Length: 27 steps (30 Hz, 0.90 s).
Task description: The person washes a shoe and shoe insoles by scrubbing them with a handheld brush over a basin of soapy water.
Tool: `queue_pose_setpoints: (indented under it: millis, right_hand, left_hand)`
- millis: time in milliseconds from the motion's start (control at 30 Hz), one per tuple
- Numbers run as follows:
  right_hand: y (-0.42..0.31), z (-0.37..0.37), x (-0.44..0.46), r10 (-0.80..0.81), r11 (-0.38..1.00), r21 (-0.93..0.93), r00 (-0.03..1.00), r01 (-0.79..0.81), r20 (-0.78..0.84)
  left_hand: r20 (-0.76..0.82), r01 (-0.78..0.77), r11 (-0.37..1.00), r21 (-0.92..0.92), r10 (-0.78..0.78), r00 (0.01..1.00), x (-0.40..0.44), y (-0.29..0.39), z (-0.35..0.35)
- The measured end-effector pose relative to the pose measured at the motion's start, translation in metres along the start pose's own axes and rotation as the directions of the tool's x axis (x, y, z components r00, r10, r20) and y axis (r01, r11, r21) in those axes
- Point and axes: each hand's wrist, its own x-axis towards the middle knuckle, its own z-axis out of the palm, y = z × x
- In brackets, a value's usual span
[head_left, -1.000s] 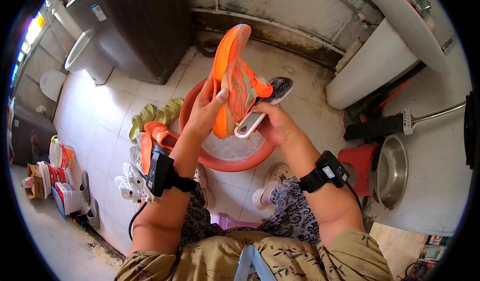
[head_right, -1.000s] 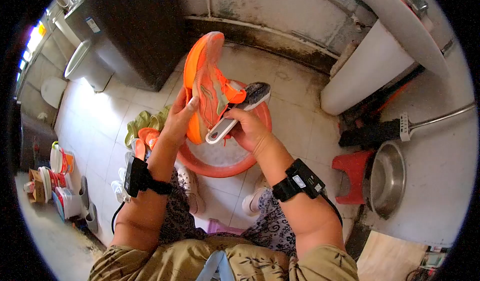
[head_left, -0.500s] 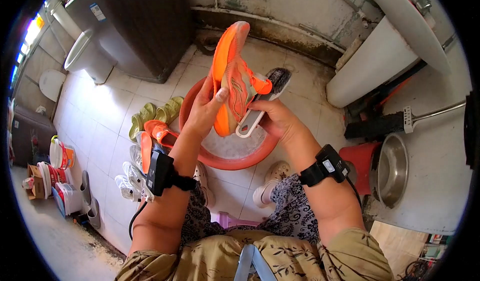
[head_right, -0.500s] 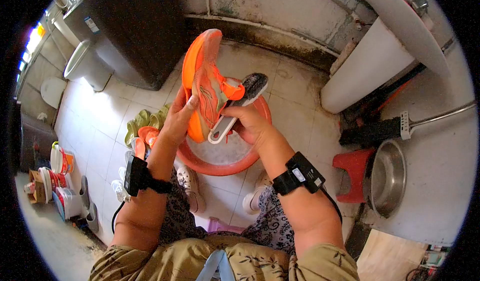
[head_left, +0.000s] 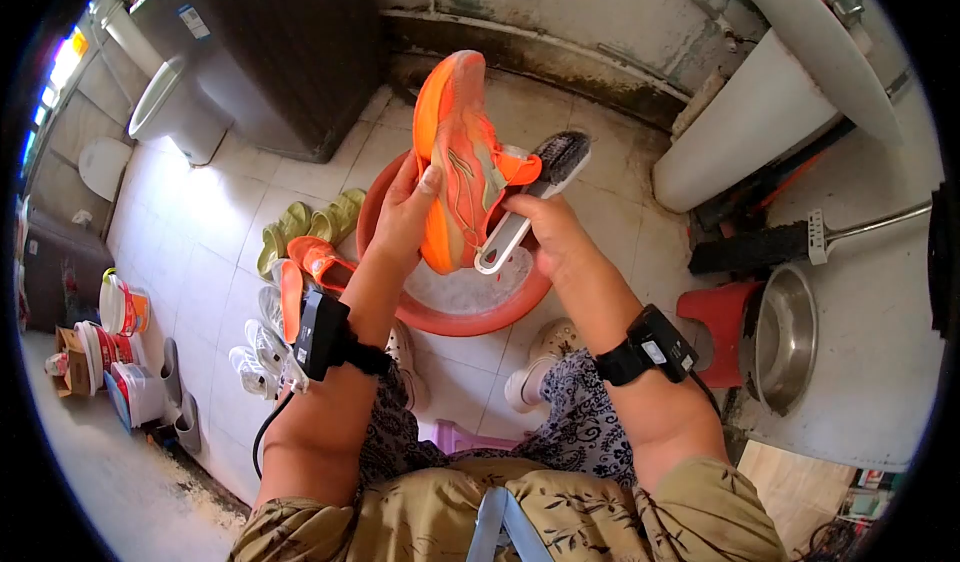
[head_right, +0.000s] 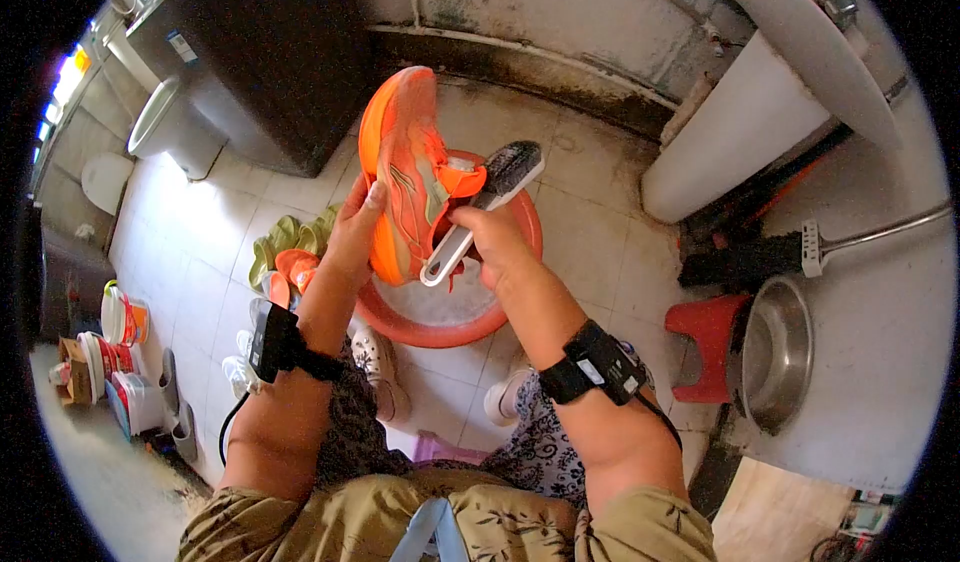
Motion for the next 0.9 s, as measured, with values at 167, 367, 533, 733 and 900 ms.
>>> queue_pose_setpoints:
  millis: [167, 367, 533, 733, 900]
  right_hand:
    - [-0.005, 0.001, -0.007, -0.105, 0.994, -0.010, 0.994, 0.105, -0.024]
    - [0.008, -0.016, 0.007, -0.257, 0.965, -0.081, 0.960, 0.249, -0.113]
    - [0.006, -0.026, -0.001, -0.248, 0.934, -0.286, 0.965, 0.214, -0.089]
    - [0.004, -0.034, -0.018, -0.176, 0.934, -0.326, 0.982, 0.146, -0.066]
    - [0.004, -0.040, -0.015, -0.189, 0.929, -0.341, 0.977, 0.144, -0.102]
  left_hand:
    - [-0.038, 0.047, 0.996, -0.072, -0.050, 0.998, 0.003, -0.004, -0.002]
    - [0.015, 0.016, 0.998, 0.054, -0.016, 1.000, 0.006, -0.002, -0.007]
    - [-0.061, -0.025, 0.998, -0.052, 0.022, 0.998, 0.010, 0.012, -0.024]
    - [-0.263, -0.150, 0.982, -0.112, 0.116, 0.958, 0.026, 0.025, -0.090]
    - [-0.232, -0.119, 0.959, -0.259, 0.058, 0.971, 0.021, 0.037, -0.101]
